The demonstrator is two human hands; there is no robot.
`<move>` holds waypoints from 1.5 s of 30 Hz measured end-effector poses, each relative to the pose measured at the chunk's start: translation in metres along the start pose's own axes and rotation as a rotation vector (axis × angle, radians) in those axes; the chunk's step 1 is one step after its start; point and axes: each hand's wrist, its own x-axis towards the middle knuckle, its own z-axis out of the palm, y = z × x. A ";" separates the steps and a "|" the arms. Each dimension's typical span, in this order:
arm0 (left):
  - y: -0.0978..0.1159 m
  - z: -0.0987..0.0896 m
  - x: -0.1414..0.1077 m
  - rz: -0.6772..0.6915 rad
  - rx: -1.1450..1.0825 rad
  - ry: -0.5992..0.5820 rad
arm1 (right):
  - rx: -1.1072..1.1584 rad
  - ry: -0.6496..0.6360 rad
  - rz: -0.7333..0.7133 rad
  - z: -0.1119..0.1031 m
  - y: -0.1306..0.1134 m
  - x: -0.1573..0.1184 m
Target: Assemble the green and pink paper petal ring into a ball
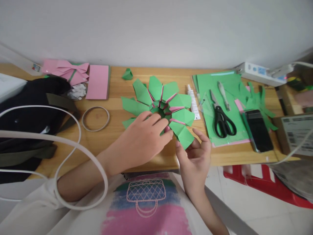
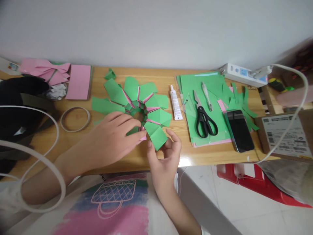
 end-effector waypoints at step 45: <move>0.006 0.005 -0.001 -0.216 -0.258 0.123 | -0.186 0.067 -0.239 0.004 0.024 0.002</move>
